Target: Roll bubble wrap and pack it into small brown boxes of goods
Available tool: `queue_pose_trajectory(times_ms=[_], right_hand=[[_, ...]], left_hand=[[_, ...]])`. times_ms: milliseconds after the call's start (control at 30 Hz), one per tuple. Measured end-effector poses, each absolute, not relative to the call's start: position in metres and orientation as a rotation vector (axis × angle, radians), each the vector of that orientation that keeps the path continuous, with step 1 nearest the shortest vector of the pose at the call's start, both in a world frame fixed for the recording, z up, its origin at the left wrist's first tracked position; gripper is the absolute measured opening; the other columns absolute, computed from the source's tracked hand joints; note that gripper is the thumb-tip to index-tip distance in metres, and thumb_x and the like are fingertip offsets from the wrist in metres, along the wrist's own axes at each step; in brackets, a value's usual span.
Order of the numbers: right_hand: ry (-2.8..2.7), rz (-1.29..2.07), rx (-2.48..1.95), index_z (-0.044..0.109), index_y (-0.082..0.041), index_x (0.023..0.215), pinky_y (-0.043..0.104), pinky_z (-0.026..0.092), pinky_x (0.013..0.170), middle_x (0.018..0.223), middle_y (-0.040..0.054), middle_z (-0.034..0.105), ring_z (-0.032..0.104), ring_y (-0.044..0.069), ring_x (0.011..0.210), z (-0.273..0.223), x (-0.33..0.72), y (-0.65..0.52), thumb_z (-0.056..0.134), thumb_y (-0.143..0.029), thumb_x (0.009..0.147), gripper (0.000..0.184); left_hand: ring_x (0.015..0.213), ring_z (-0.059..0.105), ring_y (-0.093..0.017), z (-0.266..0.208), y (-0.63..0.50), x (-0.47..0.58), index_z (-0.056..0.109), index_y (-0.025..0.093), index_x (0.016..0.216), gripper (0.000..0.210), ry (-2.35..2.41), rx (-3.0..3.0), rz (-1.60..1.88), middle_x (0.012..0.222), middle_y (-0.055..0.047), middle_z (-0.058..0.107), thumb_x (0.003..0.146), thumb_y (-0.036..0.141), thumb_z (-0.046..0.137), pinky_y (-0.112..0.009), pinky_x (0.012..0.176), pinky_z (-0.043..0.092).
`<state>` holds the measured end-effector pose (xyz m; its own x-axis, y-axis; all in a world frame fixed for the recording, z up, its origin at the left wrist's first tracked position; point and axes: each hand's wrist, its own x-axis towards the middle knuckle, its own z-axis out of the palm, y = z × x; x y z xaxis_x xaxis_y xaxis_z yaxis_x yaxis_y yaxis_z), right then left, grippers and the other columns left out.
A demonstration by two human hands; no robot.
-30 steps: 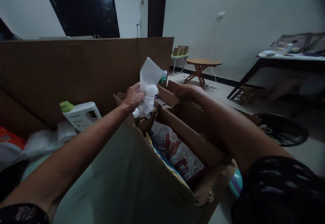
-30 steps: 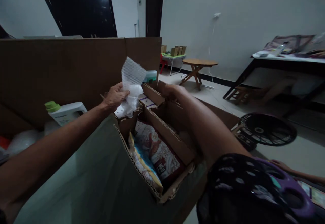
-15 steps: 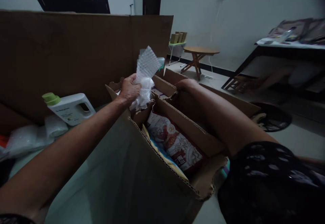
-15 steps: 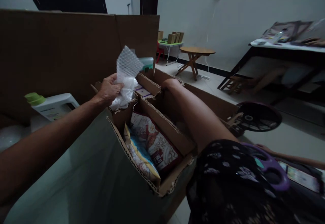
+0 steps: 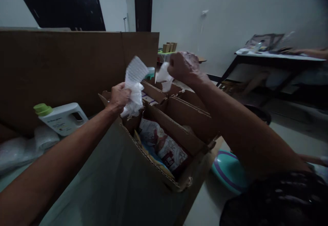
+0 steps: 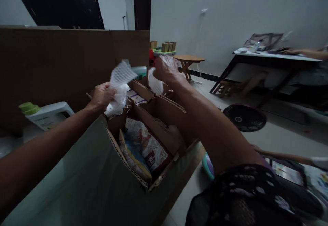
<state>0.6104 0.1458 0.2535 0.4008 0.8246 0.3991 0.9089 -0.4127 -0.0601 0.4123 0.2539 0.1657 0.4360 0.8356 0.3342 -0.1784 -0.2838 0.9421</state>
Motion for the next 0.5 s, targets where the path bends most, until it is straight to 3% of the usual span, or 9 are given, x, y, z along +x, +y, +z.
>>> queue_pose_trajectory(times_ms=[67,133,267,333,500], right_hand=[[-1.509,-0.63,-2.226,0.068,-0.01,0.108,0.043,0.045,0.089,0.104,0.0174,0.068,0.061,0.031,0.105,0.263,0.574,0.125,0.054,-0.02,0.09,0.024],[-1.74,-0.58,-1.965,0.07,-0.014,0.093,0.036,0.044,0.083,0.09,0.0108,0.07,0.063,0.023,0.09,0.26,0.54,0.105,0.054,-0.019,0.087,0.019],[-1.951,-0.198,-1.516,0.072,-0.015,0.089,0.027,0.045,0.075,0.085,0.0027,0.073,0.062,0.014,0.077,0.246,0.529,0.065,0.055,-0.016,0.084,0.018],[-1.843,-0.112,-1.604,0.072,-0.015,0.087,0.025,0.044,0.068,0.08,0.0008,0.072,0.06,0.012,0.071,0.241,0.553,0.044,0.055,-0.014,0.082,0.018],[-1.906,0.223,-2.099,0.067,-0.016,0.06,0.024,0.036,0.054,0.054,-0.0031,0.063,0.052,0.009,0.051,0.202,0.592,0.011,0.073,-0.004,0.064,0.014]], left_hand=[[0.052,0.052,-0.011,0.178,0.238,0.415,0.067,0.015,0.077,0.025,0.521,1.377,1.075,0.063,0.001,0.063,0.062,0.032,0.075,-0.021,0.047,0.04],[0.056,0.056,-0.014,0.189,0.22,0.416,0.067,0.015,0.08,0.036,0.372,1.273,0.989,0.067,-0.001,0.065,0.061,0.042,0.08,-0.023,0.05,0.043],[0.058,0.059,-0.013,0.198,0.198,0.406,0.066,0.013,0.079,0.043,0.388,1.212,0.886,0.07,-0.001,0.067,0.049,0.032,0.089,-0.024,0.052,0.048],[0.058,0.06,-0.013,0.195,0.197,0.395,0.066,0.012,0.08,0.046,0.481,1.204,0.896,0.072,-0.001,0.068,0.044,0.027,0.089,-0.024,0.052,0.049],[0.056,0.06,-0.012,0.182,0.195,0.38,0.066,0.013,0.081,0.047,0.535,1.184,0.987,0.07,0.001,0.069,0.042,0.027,0.09,-0.022,0.051,0.049]])
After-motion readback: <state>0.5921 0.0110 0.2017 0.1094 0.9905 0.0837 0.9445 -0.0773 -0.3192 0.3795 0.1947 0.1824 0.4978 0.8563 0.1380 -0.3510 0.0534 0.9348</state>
